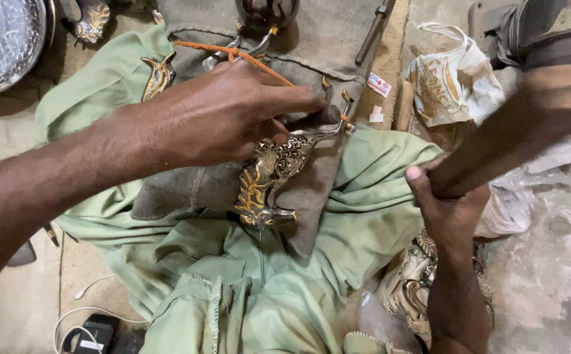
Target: The person sits on the floor and uses a wooden mallet to hammer a metal peacock figurine that is secured with an orange cord. They repeatedly strike the figurine's body and neck area to shape or finish the metal.
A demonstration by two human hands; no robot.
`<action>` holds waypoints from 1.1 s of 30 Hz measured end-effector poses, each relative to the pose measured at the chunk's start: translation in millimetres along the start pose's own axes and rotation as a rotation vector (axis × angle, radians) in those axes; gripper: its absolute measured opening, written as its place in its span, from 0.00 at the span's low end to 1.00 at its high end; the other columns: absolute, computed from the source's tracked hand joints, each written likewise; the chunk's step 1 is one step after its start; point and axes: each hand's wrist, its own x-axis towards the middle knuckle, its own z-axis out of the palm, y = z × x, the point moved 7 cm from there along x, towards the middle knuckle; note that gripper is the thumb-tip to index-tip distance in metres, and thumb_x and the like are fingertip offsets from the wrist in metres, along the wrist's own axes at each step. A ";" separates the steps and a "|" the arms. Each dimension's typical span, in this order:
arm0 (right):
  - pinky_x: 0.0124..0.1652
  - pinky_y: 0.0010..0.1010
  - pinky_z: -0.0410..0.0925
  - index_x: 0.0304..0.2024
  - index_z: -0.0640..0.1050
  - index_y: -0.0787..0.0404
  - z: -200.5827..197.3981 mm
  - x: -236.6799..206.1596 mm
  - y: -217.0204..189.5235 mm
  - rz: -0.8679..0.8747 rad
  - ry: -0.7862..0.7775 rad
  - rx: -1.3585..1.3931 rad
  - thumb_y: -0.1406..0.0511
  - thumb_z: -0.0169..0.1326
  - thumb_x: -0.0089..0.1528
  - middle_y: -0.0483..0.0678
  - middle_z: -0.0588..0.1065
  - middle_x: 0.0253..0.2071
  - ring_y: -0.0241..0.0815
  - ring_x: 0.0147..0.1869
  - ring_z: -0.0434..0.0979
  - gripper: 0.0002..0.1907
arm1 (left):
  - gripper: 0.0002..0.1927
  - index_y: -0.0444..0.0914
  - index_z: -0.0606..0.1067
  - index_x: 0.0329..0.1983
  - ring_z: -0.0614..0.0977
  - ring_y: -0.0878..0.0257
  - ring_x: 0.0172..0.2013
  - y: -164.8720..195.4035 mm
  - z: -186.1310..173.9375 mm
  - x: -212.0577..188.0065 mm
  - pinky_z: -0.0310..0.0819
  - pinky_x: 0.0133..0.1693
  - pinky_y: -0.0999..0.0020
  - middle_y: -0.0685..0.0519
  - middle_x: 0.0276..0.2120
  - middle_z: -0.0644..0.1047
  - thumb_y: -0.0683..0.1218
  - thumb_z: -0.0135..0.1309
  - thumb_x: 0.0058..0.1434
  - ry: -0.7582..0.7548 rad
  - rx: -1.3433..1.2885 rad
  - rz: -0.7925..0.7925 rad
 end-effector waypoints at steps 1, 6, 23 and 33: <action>0.35 0.32 0.69 0.45 0.76 0.67 3.1 -0.3 -11.6 -0.155 -0.028 -0.210 0.67 0.68 0.62 0.48 0.77 0.32 0.35 0.33 0.75 0.15 | 0.28 0.36 0.74 0.58 0.82 0.41 0.35 -0.4 0.3 0.4 0.72 0.34 0.46 0.41 0.35 0.80 0.32 0.59 0.51 -0.001 0.002 -0.007; 0.32 0.30 0.65 0.41 0.75 0.66 7.0 3.1 -21.3 -0.188 0.024 -0.379 0.69 0.72 0.64 0.47 0.73 0.28 0.36 0.29 0.69 0.16 | 0.27 0.36 0.74 0.57 0.83 0.40 0.37 1.3 -1.4 0.8 0.72 0.35 0.47 0.41 0.35 0.80 0.31 0.58 0.51 0.023 -0.001 0.013; 0.42 0.23 0.70 0.43 0.77 0.63 6.1 2.9 4.8 -0.128 -0.048 -0.034 0.69 0.70 0.64 0.45 0.76 0.37 0.31 0.40 0.76 0.13 | 0.26 0.37 0.73 0.57 0.82 0.39 0.37 -4.8 3.2 -4.7 0.72 0.32 0.45 0.42 0.38 0.80 0.35 0.60 0.53 -0.024 0.033 -0.054; 0.44 0.31 0.72 0.48 0.79 0.68 25.6 -4.0 -36.3 -0.481 -0.095 -0.605 0.68 0.70 0.60 0.53 0.79 0.39 0.37 0.41 0.80 0.17 | 0.21 0.36 0.72 0.52 0.81 0.39 0.38 -5.6 0.9 -4.7 0.69 0.33 0.45 0.42 0.36 0.79 0.35 0.60 0.54 -0.014 -0.012 -0.034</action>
